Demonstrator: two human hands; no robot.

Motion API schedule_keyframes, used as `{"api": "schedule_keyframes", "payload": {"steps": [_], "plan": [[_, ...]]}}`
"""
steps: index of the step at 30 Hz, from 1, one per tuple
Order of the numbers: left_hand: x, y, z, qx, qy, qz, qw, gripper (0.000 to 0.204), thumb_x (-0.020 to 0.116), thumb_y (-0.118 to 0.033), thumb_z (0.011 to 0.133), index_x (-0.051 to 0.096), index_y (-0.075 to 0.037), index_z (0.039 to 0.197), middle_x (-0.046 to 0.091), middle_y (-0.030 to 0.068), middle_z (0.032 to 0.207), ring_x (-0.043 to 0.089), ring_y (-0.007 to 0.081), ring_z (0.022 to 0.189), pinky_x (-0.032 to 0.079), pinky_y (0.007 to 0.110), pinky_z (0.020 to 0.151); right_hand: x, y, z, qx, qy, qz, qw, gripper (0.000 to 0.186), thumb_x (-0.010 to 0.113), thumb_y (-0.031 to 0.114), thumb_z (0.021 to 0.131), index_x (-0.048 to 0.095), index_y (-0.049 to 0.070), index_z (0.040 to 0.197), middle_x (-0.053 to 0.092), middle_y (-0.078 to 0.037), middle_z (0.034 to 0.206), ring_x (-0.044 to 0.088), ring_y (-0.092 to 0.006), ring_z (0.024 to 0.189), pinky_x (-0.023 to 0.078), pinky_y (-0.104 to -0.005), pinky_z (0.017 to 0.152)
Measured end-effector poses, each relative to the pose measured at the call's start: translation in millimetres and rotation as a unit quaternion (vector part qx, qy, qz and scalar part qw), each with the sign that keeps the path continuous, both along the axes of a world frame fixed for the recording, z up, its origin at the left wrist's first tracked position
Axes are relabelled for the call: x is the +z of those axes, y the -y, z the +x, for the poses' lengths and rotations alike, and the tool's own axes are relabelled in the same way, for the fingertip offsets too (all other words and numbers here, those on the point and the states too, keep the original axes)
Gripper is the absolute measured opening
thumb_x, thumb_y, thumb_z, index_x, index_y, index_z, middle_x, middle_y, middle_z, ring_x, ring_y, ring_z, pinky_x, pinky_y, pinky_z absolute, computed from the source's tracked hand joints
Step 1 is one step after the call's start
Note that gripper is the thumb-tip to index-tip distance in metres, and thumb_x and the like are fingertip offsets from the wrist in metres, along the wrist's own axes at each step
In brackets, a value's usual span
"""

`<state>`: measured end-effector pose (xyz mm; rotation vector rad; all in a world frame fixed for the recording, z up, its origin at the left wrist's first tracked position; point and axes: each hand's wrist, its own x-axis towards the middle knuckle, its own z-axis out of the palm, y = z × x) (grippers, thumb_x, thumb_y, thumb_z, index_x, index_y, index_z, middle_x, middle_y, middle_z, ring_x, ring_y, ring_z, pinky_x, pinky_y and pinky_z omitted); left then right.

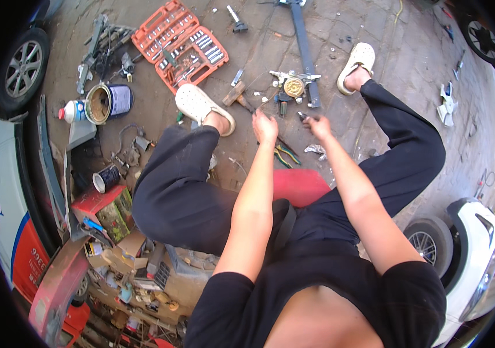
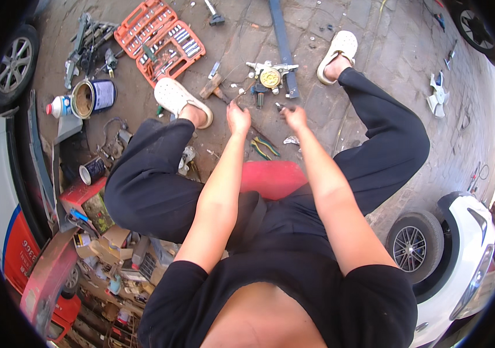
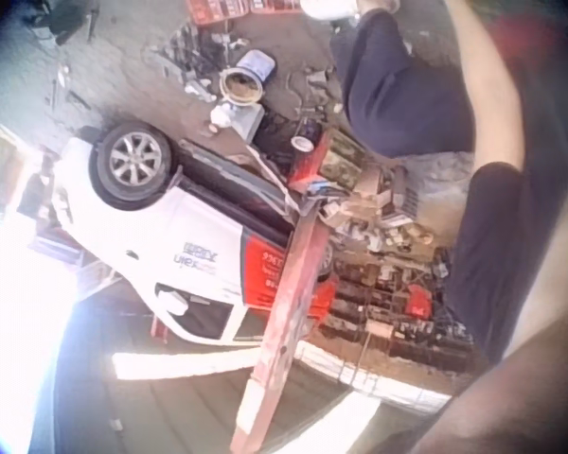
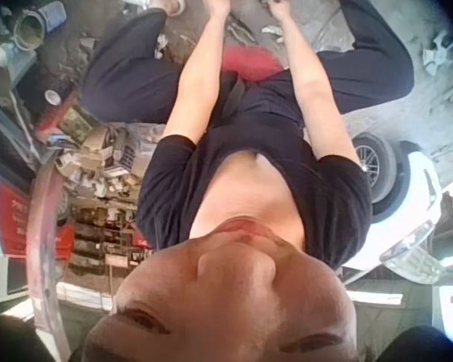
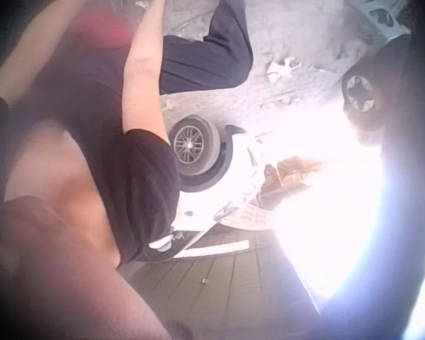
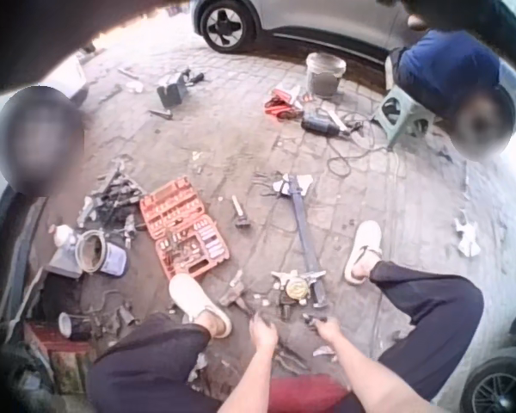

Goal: The person sits on a low stool in a cluttered workshop and works on a mechanical assembly, likely a carburetor. They use a screwdriver to manipulate internal components and a brush to clean the part, handling various small tools and parts scattered on the ground.

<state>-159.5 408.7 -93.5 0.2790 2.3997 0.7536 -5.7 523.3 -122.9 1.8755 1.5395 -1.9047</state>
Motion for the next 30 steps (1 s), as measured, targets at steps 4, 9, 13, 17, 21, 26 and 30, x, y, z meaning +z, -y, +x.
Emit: {"api": "schedule_keyframes", "payload": {"steps": [4,9,13,17,21,26,30], "plan": [[-10.3,7.5,10.0,-0.068,-0.048,-0.007,0.997,0.044,0.060,-0.009,0.077,0.050,-0.001,0.119,0.052,0.0194,0.114,0.050,0.0347,0.108,0.044,0.042,0.091,-2.8,-15.3,4.7,-0.064,-0.010,-0.006,0.998,0.020,0.058,0.012,0.085,0.058,-0.004,0.098,0.067,-0.011,0.082,0.065,-0.0161,0.068,0.049,-0.0256,0.053],[4.9,5.5,14.1,-0.092,-0.097,-0.027,0.991,0.041,0.062,-0.010,0.076,0.052,-0.002,0.115,0.049,0.0182,0.114,0.046,0.0348,0.112,0.040,0.044,0.093,-18.4,5.3,8.1,0.006,0.019,-0.043,0.999,0.022,0.058,0.016,0.086,0.059,-0.001,0.101,0.067,-0.010,0.092,0.065,-0.0169,0.080,0.051,-0.0267,0.064],[4.8,-4.4,17.7,0.011,-0.201,-0.078,0.976,0.038,0.063,-0.010,0.075,0.052,-0.002,0.111,0.044,0.0187,0.118,0.042,0.0344,0.115,0.037,0.045,0.094,-41.6,25.0,-7.4,0.087,-0.005,0.046,0.995,0.031,0.065,0.016,0.081,0.058,-0.003,0.105,0.066,-0.012,0.094,0.065,-0.0177,0.084,0.050,-0.0262,0.068],[-52.9,27.9,-28.8,0.157,0.050,0.158,0.974,0.024,0.061,-0.011,0.081,0.056,0.001,0.101,0.061,0.0169,0.086,0.061,0.0277,0.081,0.047,0.037,0.072,-48.4,45.3,-72.7,0.041,-0.088,0.134,0.986,0.054,0.072,0.022,0.073,0.051,-0.005,0.114,0.062,-0.019,0.107,0.061,-0.0257,0.099,0.046,-0.0335,0.087],[-28.0,-1.3,-26.3,0.112,0.164,0.171,0.965,0.020,0.050,-0.016,0.093,0.061,0.000,0.090,0.057,0.0005,0.066,0.048,0.0078,0.050,0.037,0.023,0.048,-57.2,36.9,-73.9,0.067,0.065,0.136,0.986,0.063,0.074,0.023,0.072,0.045,-0.008,0.119,0.058,-0.021,0.114,0.058,-0.0266,0.104,0.045,-0.0347,0.090],[3.4,-17.2,-34.1,0.133,0.135,0.199,0.962,0.024,0.052,-0.016,0.090,0.064,0.004,0.089,0.054,0.0043,0.059,0.046,0.0110,0.053,0.038,0.029,0.050,-29.0,19.8,-82.0,0.019,-0.043,0.027,0.999,0.051,0.072,0.039,0.074,0.060,-0.005,0.098,0.065,-0.017,0.096,0.061,-0.0238,0.090,0.046,-0.0339,0.081],[20.7,-9.6,-45.1,0.109,0.120,0.192,0.968,0.025,0.051,-0.016,0.091,0.063,0.005,0.093,0.056,0.0020,0.064,0.046,0.0103,0.054,0.038,0.028,0.050,13.5,10.9,-89.6,0.038,-0.057,-0.009,0.998,0.051,0.064,0.041,0.081,0.062,-0.005,0.102,0.064,-0.013,0.093,0.057,-0.0178,0.086,0.044,-0.0312,0.078]]}}
